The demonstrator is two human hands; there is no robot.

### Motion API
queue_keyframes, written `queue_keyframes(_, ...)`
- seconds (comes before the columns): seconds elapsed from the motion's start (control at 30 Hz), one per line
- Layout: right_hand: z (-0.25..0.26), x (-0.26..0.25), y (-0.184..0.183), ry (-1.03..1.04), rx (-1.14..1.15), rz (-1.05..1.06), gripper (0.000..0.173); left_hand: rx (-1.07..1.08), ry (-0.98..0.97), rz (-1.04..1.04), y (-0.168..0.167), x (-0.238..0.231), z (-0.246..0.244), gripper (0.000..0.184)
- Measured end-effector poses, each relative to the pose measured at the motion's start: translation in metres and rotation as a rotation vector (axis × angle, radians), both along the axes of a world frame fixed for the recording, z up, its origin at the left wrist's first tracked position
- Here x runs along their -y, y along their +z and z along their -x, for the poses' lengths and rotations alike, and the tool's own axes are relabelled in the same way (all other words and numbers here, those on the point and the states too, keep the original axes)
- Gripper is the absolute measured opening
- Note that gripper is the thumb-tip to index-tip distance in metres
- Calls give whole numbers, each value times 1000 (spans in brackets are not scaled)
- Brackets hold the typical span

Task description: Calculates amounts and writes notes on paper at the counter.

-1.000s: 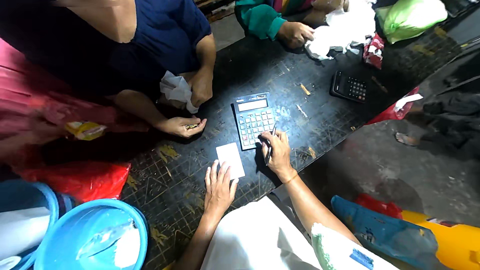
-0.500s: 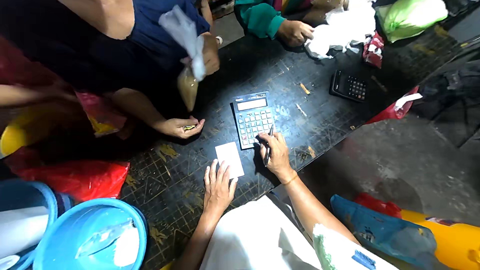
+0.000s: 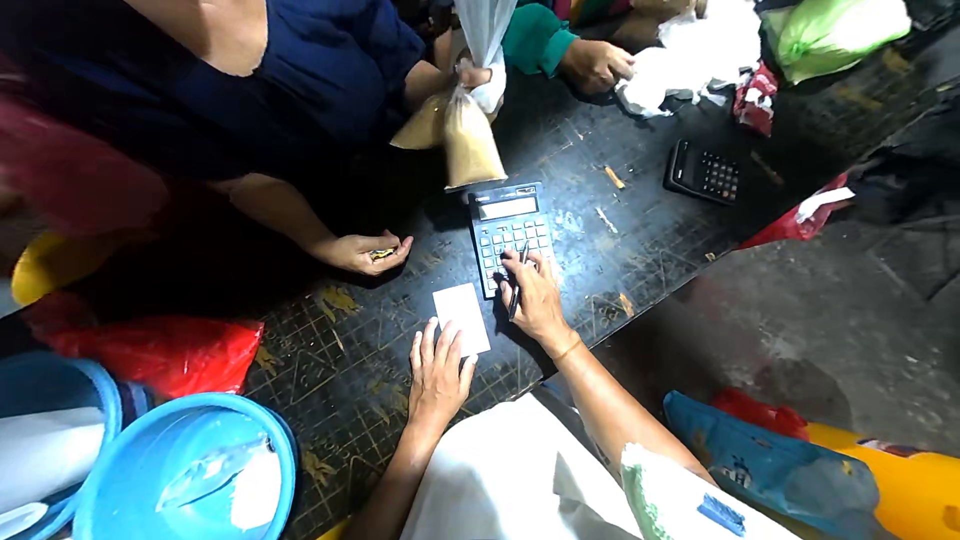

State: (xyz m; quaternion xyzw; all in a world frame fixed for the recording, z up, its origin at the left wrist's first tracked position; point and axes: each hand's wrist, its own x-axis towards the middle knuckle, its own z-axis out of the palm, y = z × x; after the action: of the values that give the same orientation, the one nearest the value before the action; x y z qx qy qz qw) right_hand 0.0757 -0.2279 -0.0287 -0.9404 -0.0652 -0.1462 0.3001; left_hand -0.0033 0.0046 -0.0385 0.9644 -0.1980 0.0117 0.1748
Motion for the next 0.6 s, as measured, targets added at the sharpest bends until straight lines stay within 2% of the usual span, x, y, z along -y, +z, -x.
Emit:
queue_keyframes(0.1,-3,8,-2,-33,13,26,35,5,-2,12,-1,0,1,52)
queue_keyframes(0.2,6,15,-3,-172,120,18,31,2,-2,14,-1,-1,0,52)
queue_keyframes(0.3,11,20,-5,-239,87,54,31,2,-2,9,0,0,0,51)
queue_keyframes(0.43,10,9,-1,-103,115,15,31,0,-11,12,1,-1,-1,51)
queue_keyframes(0.6,2,-3,-3,19,22,34,31,-5,-5,12,0,1,0,52)
